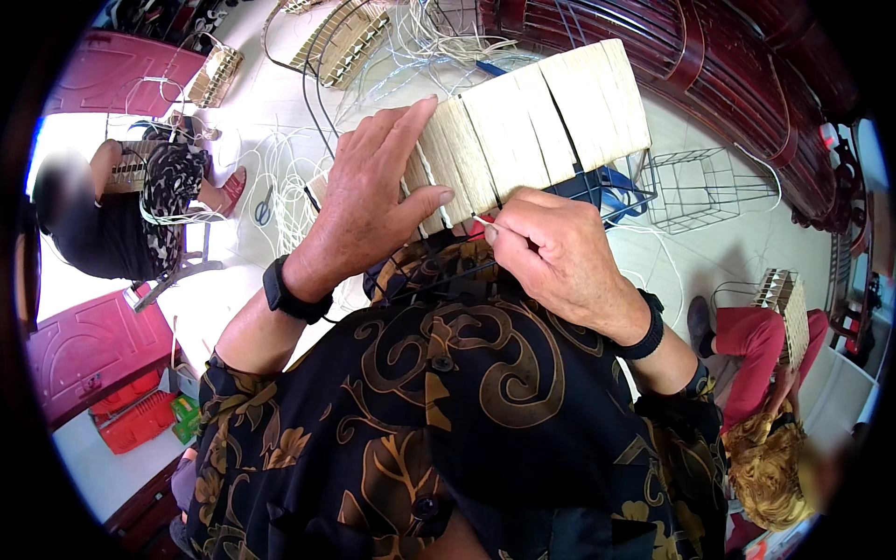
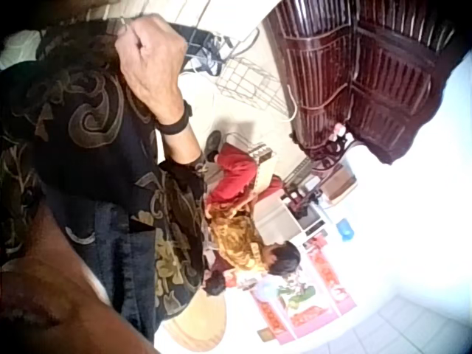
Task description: The person weaves a basket by hand, threading white cord through a frame made of wooden slats.
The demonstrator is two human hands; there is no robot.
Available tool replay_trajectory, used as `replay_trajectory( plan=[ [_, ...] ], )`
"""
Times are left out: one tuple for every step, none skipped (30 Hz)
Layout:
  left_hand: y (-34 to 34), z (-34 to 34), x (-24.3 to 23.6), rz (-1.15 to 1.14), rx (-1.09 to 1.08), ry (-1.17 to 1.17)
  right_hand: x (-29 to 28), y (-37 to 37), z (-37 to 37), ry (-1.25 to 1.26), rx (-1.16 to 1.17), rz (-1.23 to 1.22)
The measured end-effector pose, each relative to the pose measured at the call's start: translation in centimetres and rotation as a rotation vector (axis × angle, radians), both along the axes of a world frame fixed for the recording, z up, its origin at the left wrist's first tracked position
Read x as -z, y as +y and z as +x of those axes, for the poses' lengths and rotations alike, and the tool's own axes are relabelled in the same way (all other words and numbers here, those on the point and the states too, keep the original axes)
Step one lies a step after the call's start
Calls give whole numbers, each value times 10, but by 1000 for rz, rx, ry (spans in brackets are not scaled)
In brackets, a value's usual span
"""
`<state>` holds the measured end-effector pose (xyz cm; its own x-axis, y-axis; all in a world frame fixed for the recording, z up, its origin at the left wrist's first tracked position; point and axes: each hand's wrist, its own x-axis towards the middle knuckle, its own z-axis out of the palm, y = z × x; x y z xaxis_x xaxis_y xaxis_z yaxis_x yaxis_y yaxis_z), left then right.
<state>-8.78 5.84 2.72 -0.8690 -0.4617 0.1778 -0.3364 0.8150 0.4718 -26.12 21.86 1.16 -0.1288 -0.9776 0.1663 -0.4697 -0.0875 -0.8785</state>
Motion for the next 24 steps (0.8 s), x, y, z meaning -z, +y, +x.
replay_trajectory(
  plan=[
    [0,0,-1,5,-6,-7,-1,-1,0,-38,-3,6],
    [-1,0,-1,11,-12,-13,-2,-3,-1,-76,-7,11],
    [-1,0,-2,16,-18,-19,-3,-4,-1,-114,-9,16],
    [-2,-1,-2,-18,-1,2,-5,-4,-1,-152,-9,61],
    [-2,-2,-2,-52,17,23,-9,-4,-1,-189,-8,105],
    [-2,-3,-2,-86,35,44,-14,-4,-1,-227,-6,149],
    [-2,-3,-4,-111,45,21,-17,-5,-3,-215,-26,118],
    [1,-4,-7,-137,55,-1,-21,-6,-5,-202,-46,87],
    [3,-5,-8,-163,66,-24,-25,-6,-8,-190,-65,55],
    [7,-7,-8,-196,38,-31,-29,-8,-9,-210,-104,11],
    [10,-11,-5,-229,10,-38,-33,-10,-9,-230,-144,-33],
    [12,-13,-3,-261,-18,-44,-39,-11,-9,-250,-182,-76],
    [12,-14,-1,-272,-14,-44,-45,-11,-10,-290,-209,-92],
    [11,-15,0,-284,-9,-44,-53,-9,-11,-331,-235,-107],
    [10,-16,0,-295,-4,-44,-61,-8,-12,-372,-261,-123],
    [9,-17,-1,-259,-1,-52,-70,-5,-15,-379,-276,-137],
    [8,-17,-2,-223,1,-62,-77,-1,-18,-380,-279,-156],
    [7,-17,-3,-187,3,-72,-85,4,-22,-376,-285,-176],
    [7,-17,-4,-199,-4,-81,-88,11,-27,-376,-290,-206],
    [4,-18,-3,-199,2,-84,-92,18,-32,-359,-271,-221],
    [2,-19,-3,-199,8,-88,-96,26,-39,-340,-249,-241],
    [-1,-21,-4,-192,11,-103,-102,36,-46,-309,-208,-259],
    [-3,-24,-5,-186,13,-117,-106,47,-54,-274,-162,-281],
    [-5,-26,-5,-184,10,-131,-108,59,-63,-232,-108,-302]
  ],
)
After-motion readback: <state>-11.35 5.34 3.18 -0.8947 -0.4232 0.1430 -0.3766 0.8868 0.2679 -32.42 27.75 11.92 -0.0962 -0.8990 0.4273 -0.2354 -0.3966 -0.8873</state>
